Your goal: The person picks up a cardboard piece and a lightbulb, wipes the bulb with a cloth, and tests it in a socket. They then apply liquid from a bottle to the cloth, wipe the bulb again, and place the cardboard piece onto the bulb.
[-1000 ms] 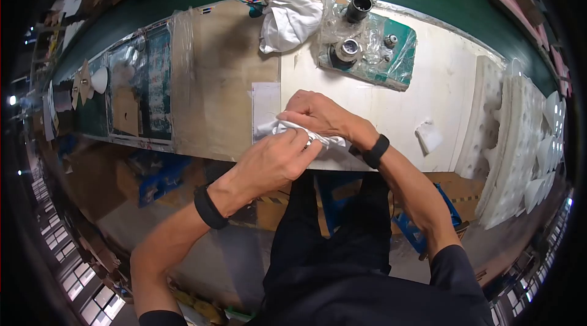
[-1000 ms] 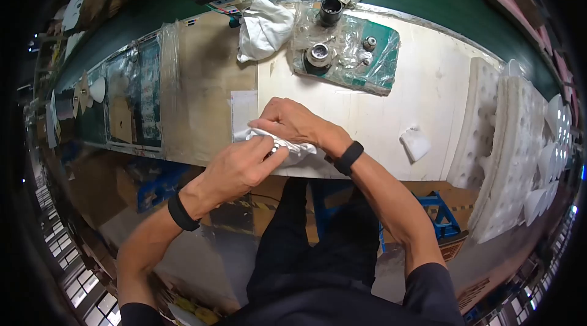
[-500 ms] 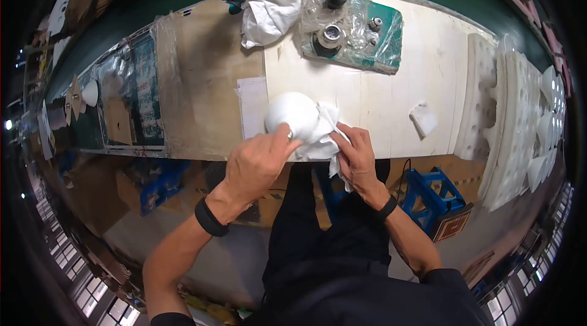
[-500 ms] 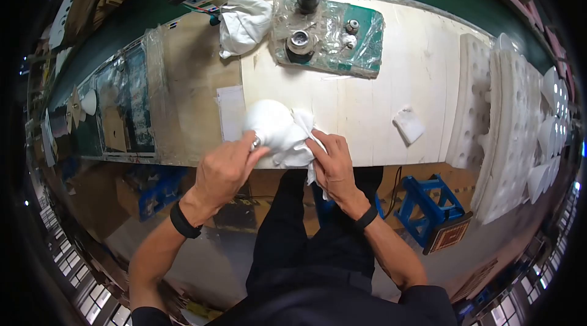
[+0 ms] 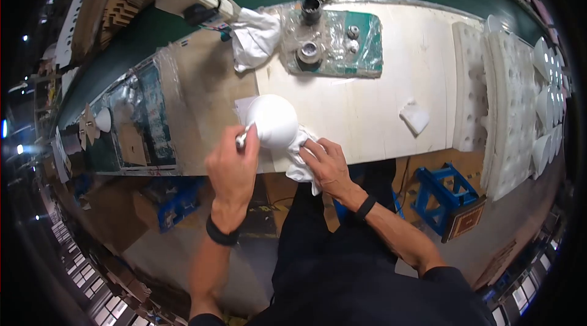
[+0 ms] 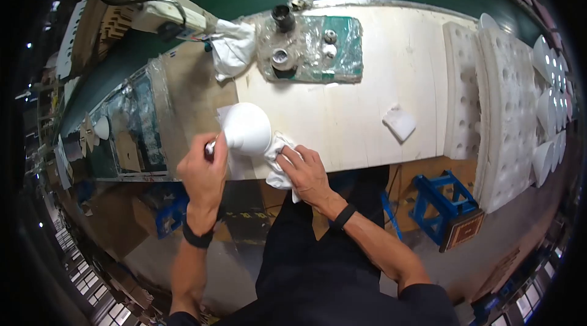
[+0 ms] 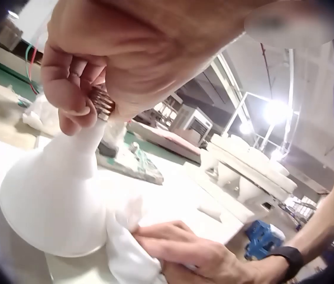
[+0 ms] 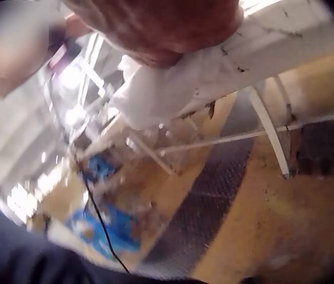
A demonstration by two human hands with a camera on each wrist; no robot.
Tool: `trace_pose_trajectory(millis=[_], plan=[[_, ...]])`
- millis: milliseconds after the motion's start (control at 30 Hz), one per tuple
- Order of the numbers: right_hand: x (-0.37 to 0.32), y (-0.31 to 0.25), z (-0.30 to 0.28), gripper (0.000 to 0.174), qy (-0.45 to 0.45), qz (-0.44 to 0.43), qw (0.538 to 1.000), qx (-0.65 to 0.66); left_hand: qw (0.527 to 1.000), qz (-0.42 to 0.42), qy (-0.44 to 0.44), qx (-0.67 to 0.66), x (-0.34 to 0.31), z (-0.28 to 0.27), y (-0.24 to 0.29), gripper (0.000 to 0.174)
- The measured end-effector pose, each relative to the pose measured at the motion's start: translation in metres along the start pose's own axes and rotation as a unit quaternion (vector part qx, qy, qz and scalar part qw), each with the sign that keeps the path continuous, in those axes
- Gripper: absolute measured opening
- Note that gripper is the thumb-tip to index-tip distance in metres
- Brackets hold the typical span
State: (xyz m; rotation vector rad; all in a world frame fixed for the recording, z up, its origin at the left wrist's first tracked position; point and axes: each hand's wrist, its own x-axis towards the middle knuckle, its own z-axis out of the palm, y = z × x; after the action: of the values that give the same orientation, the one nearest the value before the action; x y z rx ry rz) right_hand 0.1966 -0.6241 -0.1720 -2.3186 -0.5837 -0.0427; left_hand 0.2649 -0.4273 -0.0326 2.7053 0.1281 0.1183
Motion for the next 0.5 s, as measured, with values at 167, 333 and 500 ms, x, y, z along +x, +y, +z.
trace_pose_trajectory(millis=[167,333,500], plan=[[0.042,0.007,-0.014,0.054,0.083,0.075,0.991,0.069,0.979,0.173,0.075,-0.077,-0.032,-0.088,0.030,0.033],[0.063,-0.001,-0.059,0.061,0.014,0.016,1.000,-0.003,0.965,0.230,0.062,-0.112,-0.062,-0.119,0.032,0.049],[0.042,-0.054,-0.130,0.077,-0.052,0.226,0.756,0.612,0.943,0.294,0.055,-0.146,-0.081,-0.141,0.030,0.051]])
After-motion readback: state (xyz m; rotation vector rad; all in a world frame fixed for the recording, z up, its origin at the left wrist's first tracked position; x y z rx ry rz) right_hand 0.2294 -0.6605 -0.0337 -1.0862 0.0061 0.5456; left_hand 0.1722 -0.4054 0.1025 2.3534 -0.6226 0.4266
